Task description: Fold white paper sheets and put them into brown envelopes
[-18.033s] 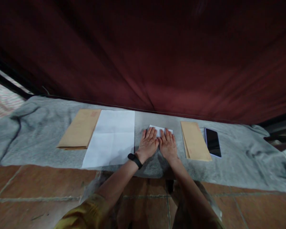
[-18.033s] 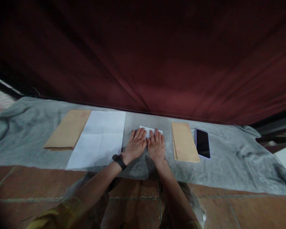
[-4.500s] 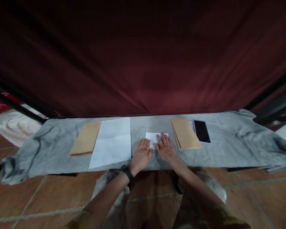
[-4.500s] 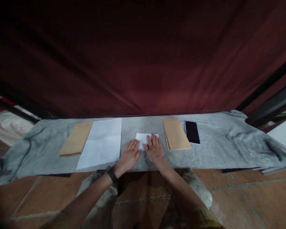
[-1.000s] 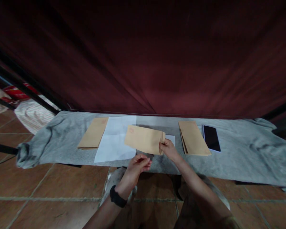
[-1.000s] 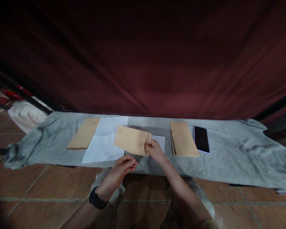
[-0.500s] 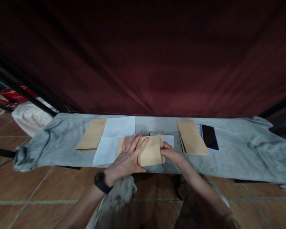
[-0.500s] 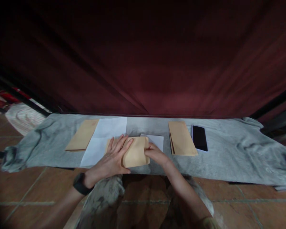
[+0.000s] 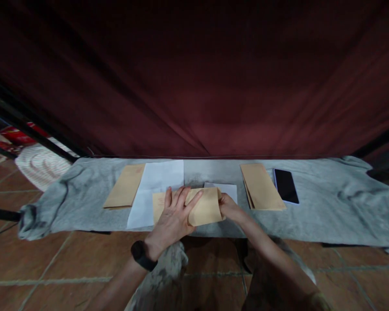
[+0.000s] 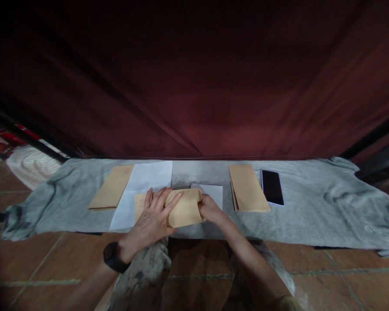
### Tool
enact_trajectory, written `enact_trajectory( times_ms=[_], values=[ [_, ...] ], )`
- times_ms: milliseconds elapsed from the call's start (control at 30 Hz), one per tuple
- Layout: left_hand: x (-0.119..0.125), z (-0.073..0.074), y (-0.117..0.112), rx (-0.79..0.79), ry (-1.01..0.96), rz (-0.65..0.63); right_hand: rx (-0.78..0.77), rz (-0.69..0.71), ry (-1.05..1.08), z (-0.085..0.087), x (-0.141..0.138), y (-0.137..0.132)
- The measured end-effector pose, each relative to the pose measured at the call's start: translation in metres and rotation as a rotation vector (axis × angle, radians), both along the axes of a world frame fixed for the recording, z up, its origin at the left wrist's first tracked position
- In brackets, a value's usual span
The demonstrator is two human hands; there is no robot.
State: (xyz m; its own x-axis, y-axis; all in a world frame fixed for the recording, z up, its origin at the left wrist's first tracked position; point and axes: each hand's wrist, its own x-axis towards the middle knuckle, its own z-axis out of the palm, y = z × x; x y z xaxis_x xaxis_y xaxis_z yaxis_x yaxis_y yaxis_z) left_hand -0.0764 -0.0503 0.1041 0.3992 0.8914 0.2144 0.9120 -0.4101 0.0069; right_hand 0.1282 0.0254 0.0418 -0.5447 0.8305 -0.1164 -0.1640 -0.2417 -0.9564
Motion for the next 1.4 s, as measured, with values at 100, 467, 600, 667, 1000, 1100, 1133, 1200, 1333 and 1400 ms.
enact_trajectory(
  times_ms=[100, 467, 600, 667, 1000, 1100, 1133, 1200, 1333, 1400],
  values=[
    [-0.005, 0.0, 0.002, 0.013, 0.003, 0.024, 0.003, -0.025, 0.015, 0.0, 0.003, 0.005],
    [-0.008, -0.02, 0.007, 0.0, 0.022, 0.013, -0.035, -0.017, -0.068, -0.002, 0.003, 0.007],
    [-0.003, -0.017, 0.007, 0.006, 0.007, 0.018, 0.001, -0.05, -0.056, -0.006, 0.001, 0.008],
    [-0.002, -0.013, 0.009, 0.015, 0.001, 0.0, 0.012, -0.089, -0.051, -0.008, 0.001, 0.01],
    [-0.005, -0.014, 0.019, 0.038, 0.023, 0.054, 0.342, -0.482, -0.16, 0.012, 0.032, 0.018],
    [-0.001, -0.015, 0.02, 0.014, 0.039, 0.022, 0.275, -0.097, -0.157, 0.019, 0.033, 0.012],
    [0.0, -0.015, 0.019, 0.003, 0.055, 0.001, 0.262, 0.014, -0.172, 0.02, 0.033, 0.009],
    [0.003, -0.015, 0.017, -0.02, 0.093, -0.041, 0.235, 0.192, -0.186, 0.023, 0.035, 0.005],
    [0.005, -0.011, 0.012, -0.064, 0.154, -0.085, 0.193, 0.411, -0.2, 0.024, 0.049, 0.0],
    [0.006, -0.007, 0.01, -0.079, 0.171, -0.095, 0.25, 0.433, -0.29, 0.023, 0.055, -0.002]
  ],
)
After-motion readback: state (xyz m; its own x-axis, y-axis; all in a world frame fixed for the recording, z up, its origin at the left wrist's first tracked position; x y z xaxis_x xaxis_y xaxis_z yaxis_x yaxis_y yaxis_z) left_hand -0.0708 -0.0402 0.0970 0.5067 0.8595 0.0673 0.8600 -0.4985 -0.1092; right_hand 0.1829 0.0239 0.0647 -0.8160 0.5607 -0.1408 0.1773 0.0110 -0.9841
